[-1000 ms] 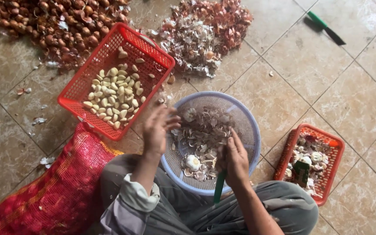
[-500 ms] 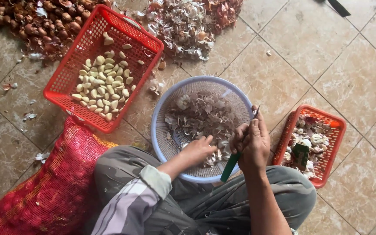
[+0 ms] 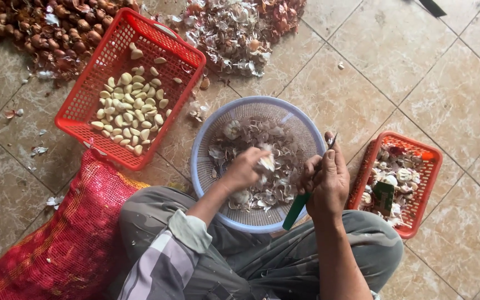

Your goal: Peeling garlic or shallot cloves by hand and with a knife, then sorting them into baskets.

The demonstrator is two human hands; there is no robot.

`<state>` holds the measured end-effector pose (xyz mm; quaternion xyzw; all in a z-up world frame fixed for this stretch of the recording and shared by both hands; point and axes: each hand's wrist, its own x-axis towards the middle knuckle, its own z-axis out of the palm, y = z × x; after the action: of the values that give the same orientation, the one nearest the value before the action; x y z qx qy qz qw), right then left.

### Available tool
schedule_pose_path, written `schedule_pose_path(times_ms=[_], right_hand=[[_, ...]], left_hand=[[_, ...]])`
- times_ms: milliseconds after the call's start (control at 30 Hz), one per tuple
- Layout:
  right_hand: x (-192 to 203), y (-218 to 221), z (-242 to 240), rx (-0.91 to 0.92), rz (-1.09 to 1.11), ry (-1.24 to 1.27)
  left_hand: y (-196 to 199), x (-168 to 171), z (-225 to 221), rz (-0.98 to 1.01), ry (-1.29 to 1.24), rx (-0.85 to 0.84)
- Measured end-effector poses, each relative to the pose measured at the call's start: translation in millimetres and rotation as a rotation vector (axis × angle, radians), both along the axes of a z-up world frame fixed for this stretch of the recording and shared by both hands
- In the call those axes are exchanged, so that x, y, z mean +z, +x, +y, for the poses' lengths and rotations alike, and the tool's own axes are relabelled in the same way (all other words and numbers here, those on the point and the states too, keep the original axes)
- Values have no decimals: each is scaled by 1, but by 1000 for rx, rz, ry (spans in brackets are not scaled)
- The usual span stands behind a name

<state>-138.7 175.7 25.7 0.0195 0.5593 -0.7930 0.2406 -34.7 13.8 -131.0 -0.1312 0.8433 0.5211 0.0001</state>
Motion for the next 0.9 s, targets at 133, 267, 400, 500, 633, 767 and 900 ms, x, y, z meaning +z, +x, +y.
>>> schedule_pose_path(times_ms=[133, 267, 400, 500, 633, 767, 900], right_hand=[[1, 0, -1, 11, -1, 13], [-1, 2, -3, 24, -13, -3], [-3, 2, -3, 7, -12, -25], [-3, 2, -3, 13, 5, -26], [0, 2, -4, 8, -3, -32], [0, -1, 0, -1, -26, -31], [4, -1, -1, 2, -25, -13]], left_hand=[[4, 1, -2, -199, -399, -58], [6, -4, -14, -556, -641, 154], [3, -39, -8, -123, -1031, 192], [7, -131, 5, 58, -889, 38], [8, -95, 10, 13, -735, -47], [-2, -18, 0, -56, 37, 407], [-1, -35, -3, -21, -244, 105]])
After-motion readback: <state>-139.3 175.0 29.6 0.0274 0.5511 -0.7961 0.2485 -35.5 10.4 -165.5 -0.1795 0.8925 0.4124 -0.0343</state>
